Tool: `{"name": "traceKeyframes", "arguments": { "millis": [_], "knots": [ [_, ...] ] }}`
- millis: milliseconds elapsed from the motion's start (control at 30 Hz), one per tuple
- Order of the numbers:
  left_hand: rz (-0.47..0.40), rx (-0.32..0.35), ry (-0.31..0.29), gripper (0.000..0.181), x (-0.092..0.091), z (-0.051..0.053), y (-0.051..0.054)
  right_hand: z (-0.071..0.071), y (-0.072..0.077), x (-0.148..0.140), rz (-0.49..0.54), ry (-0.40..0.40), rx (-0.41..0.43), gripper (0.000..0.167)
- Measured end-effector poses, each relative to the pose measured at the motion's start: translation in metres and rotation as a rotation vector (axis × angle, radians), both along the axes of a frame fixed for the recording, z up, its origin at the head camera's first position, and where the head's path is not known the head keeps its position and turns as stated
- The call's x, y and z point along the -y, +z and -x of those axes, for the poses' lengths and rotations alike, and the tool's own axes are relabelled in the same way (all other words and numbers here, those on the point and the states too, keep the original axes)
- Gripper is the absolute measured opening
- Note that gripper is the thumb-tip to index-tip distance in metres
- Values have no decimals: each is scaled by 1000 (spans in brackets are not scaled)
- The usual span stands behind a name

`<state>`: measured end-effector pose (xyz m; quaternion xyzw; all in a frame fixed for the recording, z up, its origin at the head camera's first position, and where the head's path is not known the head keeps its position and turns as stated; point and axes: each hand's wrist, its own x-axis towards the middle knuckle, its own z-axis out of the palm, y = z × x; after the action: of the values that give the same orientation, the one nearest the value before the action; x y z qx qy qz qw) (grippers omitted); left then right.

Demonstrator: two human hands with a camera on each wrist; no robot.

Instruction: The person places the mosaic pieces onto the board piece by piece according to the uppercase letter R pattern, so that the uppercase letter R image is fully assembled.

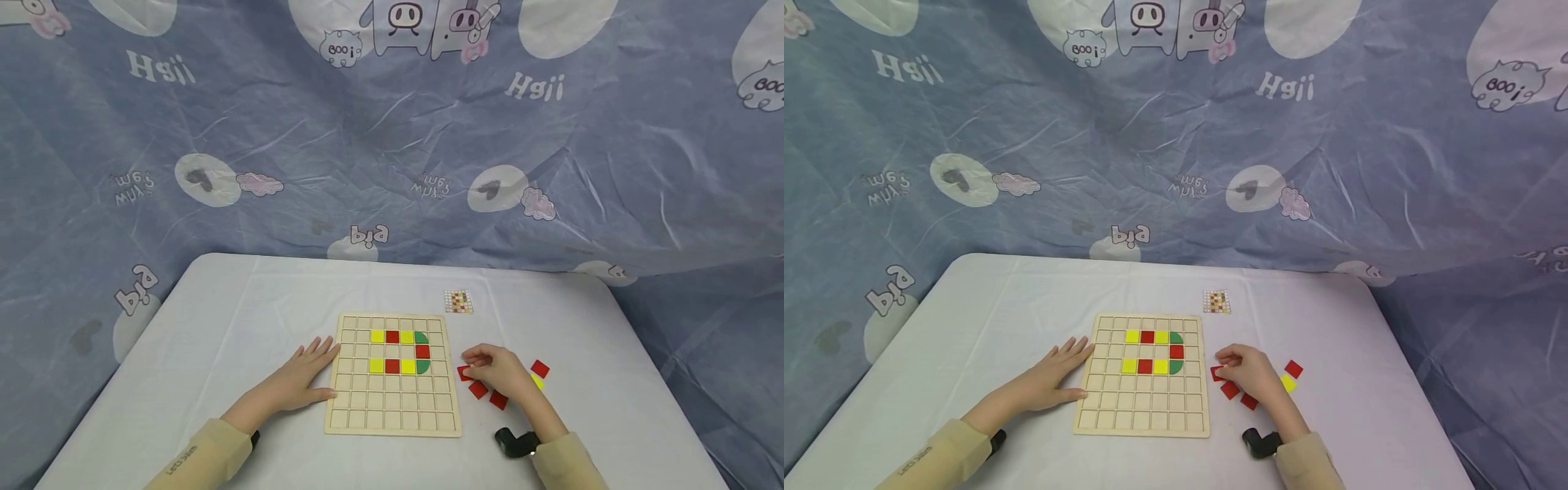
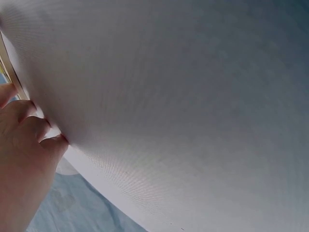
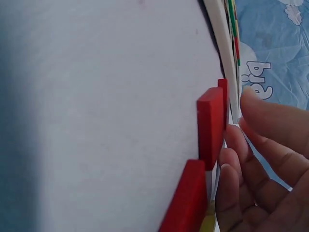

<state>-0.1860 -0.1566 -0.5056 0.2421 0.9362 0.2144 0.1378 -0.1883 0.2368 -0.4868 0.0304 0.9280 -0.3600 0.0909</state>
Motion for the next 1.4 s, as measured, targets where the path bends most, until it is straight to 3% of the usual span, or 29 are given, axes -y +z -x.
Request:
{"name": "traceKeyframes", "arguments": {
  "millis": [267, 667, 1000, 1400],
  "knots": [
    [-1, 5, 6, 86, 0, 0, 0, -3, -2, 2, -70, 83, -49, 25],
    [10, 6, 9, 85, 0, -1, 0, -1, -3, 2, -104, 60, -3, 22],
    [7, 8, 12, 85, -1, -1, 1, -1, 0, 4, -68, 46, 17, 18],
    [9, 9, 15, 86, 0, 0, -1, 13, 13, 31, 64, 35, -96, 14]
  ]
}}
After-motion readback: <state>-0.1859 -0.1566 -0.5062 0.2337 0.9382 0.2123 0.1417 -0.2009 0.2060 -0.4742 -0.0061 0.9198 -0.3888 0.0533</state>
